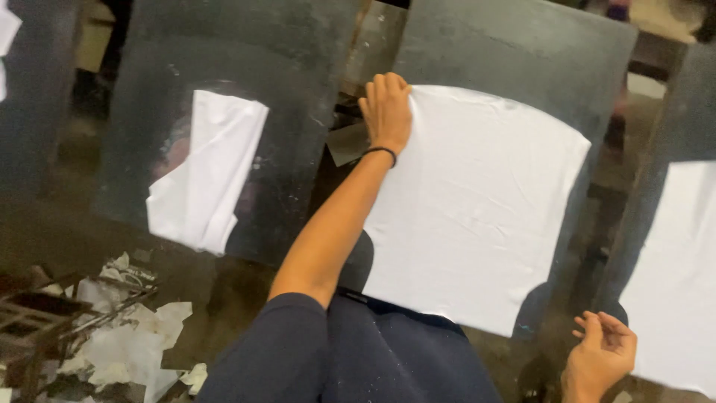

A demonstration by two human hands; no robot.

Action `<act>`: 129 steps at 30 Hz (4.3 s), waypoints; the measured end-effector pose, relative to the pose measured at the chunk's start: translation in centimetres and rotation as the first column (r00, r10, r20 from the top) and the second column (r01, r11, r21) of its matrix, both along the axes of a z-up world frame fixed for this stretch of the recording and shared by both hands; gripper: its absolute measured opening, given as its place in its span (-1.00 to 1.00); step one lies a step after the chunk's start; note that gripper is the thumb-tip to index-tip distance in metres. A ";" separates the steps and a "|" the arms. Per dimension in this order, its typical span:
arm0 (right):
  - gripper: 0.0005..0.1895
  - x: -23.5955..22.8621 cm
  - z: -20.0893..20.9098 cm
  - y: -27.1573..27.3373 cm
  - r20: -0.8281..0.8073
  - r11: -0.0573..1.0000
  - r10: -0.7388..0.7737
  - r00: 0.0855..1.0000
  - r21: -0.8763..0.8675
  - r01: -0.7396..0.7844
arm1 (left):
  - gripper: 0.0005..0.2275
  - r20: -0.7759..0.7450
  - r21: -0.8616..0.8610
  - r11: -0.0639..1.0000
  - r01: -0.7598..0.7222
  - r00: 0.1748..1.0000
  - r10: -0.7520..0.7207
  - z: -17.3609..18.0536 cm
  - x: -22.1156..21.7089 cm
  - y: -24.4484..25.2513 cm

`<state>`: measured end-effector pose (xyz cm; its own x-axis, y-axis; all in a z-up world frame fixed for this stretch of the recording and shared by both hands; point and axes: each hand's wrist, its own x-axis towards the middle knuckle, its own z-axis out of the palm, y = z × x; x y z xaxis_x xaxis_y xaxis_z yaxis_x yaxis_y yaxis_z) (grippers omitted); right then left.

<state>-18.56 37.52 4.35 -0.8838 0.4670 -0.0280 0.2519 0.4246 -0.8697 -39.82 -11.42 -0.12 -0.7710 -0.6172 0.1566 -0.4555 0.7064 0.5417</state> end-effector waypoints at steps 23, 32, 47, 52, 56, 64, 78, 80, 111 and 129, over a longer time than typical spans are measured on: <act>-0.09 21.3 0.3 -58.9 0.347 0.638 0.688 0.637 -0.707 -0.304 | -0.38 0.039 0.881 0.401 -0.251 0.883 0.467 -1.9 45.1 -26.2; -0.71 23.1 -1.3 -60.2 0.373 0.574 0.416 0.829 -0.815 0.079 | -0.80 0.044 0.952 0.251 -0.176 0.888 0.458 -3.1 50.6 -30.9; -0.57 26.6 1.0 -58.1 0.413 0.467 0.480 0.774 -0.867 0.173 | -0.52 0.117 0.991 -0.067 -0.117 0.993 0.000 9.0 55.4 -34.4; -0.64 26.0 2.9 -55.8 0.307 0.585 0.534 0.788 -0.807 -0.082 | -0.52 0.100 0.995 0.043 -0.090 0.921 -0.375 12.1 57.7 -36.5; -0.72 25.0 7.2 -55.1 0.049 0.542 0.413 0.909 -0.816 -0.202 | -0.81 -0.145 0.985 0.067 0.160 0.973 -0.182 11.2 58.6 -38.4; -0.40 20.1 20.4 -56.1 -0.102 0.536 0.500 0.860 -0.743 -0.401 | -0.70 -0.521 0.819 0.230 0.526 0.849 -0.086 22.9 53.5 -39.8; -0.64 -4.4 21.3 -62.3 -0.247 0.594 0.072 0.966 -0.768 -0.241 | -0.88 -0.539 0.841 0.245 0.483 0.704 0.463 25.7 26.3 -43.7; -0.71 -10.3 19.9 -61.5 -0.334 0.629 0.131 0.933 -0.699 -0.339 | -0.88 -0.567 0.822 0.248 0.513 0.694 0.444 26.4 23.7 -43.8; -0.48 -9.4 0.1 -62.1 0.235 0.870 0.418 0.878 -0.381 -0.312 | -0.70 0.073 0.993 0.040 -0.112 0.839 0.539 12.6 21.8 -38.3; -0.79 1.8 4.7 -59.6 0.311 0.796 0.305 0.900 -0.602 -0.061 | -0.72 0.135 0.974 0.115 -0.195 0.908 0.396 7.6 31.3 -39.9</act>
